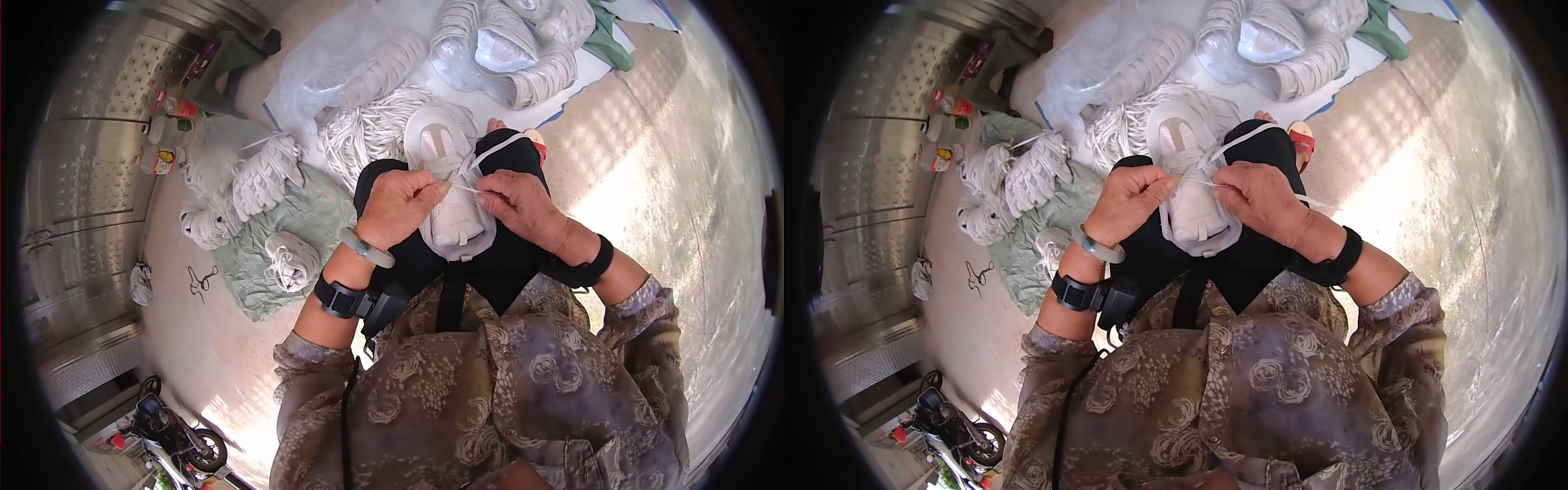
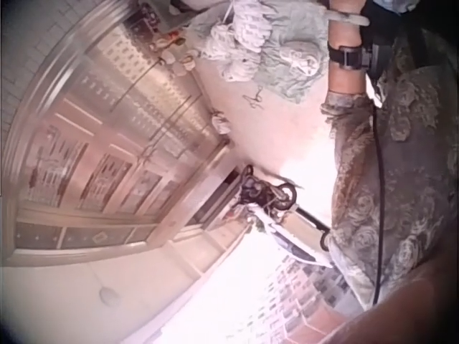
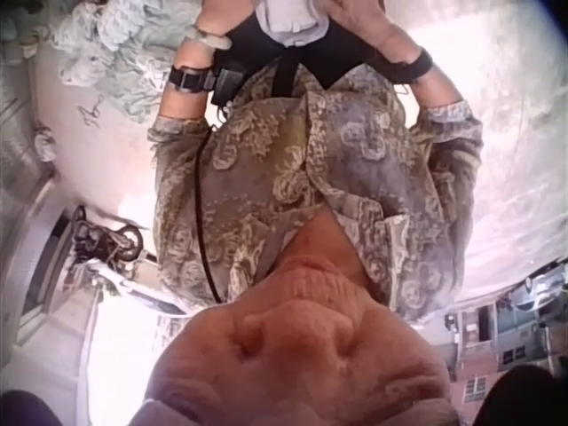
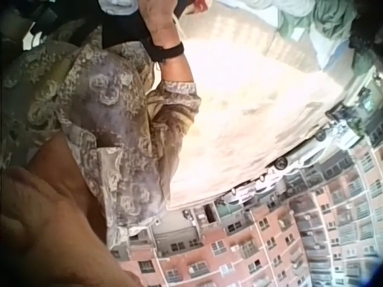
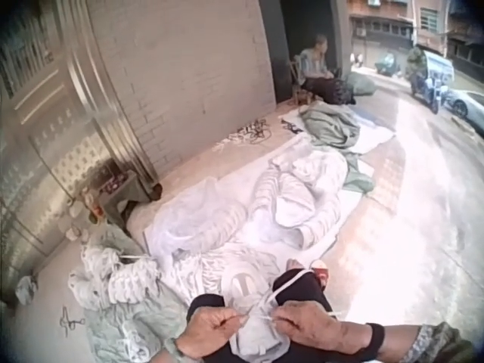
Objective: Lacing new white shoes and organizing them into pairs.
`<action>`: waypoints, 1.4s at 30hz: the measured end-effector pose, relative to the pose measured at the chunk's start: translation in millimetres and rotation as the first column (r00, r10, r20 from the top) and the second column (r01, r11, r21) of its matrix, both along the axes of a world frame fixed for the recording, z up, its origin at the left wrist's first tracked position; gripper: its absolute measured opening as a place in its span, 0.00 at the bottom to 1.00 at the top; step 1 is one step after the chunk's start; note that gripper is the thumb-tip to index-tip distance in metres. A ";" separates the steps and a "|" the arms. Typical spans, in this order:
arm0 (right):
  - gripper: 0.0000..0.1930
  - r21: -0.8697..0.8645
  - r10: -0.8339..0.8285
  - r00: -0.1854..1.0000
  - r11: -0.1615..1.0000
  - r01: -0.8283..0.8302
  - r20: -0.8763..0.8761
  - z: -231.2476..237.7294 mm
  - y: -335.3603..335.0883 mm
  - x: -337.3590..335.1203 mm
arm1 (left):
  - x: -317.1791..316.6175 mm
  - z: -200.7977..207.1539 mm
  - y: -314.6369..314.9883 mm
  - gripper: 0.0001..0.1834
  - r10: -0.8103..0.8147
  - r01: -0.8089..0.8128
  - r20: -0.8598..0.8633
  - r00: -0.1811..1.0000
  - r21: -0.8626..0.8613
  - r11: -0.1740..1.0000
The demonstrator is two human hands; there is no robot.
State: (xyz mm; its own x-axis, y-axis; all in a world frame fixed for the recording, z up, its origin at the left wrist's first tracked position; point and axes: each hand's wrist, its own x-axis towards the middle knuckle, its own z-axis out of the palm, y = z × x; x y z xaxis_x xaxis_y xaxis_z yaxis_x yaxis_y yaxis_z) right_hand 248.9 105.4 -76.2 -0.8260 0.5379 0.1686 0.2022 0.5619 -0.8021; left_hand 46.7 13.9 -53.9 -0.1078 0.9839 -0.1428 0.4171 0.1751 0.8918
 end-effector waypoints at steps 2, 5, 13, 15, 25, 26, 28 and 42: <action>0.06 -0.010 -0.005 1.000 1.000 0.005 -0.014 4.1 -0.9 0.1 | -3.8 2.2 1.7 0.08 -0.018 0.017 -0.019 1.000 -0.014 1.000; 0.02 0.009 0.072 0.994 0.997 -0.071 -0.078 8.9 -2.5 5.7 | -12.0 8.2 2.7 0.08 -0.024 0.036 0.069 0.997 -0.189 0.981; 0.04 0.164 0.106 0.994 0.981 -0.107 0.017 30.4 1.9 65.5 | -16.3 -0.3 0.3 0.06 0.126 -0.132 0.536 0.835 -0.028 0.991; 0.04 0.159 0.032 0.999 0.987 -0.029 -0.018 30.7 2.0 95.1 | -15.4 -7.6 -0.6 0.08 0.112 -0.121 0.322 0.940 0.008 0.993; 0.07 -0.140 -0.096 0.980 0.983 0.121 0.173 -12.1 -5.5 151.4 | 6.3 -28.6 -1.5 0.18 0.157 -0.097 -0.251 0.955 0.237 0.967; 0.09 -0.138 -0.063 0.988 0.987 0.083 0.142 -10.6 -2.3 134.7 | 8.1 -29.0 -0.2 0.17 0.189 -0.103 -0.288 0.939 0.289 0.952; 0.13 -0.038 -0.057 0.998 0.998 0.056 -0.032 4.5 2.1 95.7 | 15.8 -18.5 -2.1 0.16 0.224 -0.103 -0.324 0.919 0.351 0.931; 0.23 0.153 -0.088 0.963 0.987 0.050 0.254 -0.4 -8.4 -16.6 | 45.1 -18.4 10.1 0.06 0.211 0.019 -0.677 0.705 0.316 0.949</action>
State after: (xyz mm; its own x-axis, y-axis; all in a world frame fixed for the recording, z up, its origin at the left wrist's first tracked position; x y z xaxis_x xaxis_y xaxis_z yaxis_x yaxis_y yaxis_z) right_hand 232.3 97.0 -76.5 -0.8134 0.5806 0.0339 0.4342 0.6450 -0.6289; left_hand 91.8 24.0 -72.2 -0.1586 0.9442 0.2887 0.9296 0.0443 0.3660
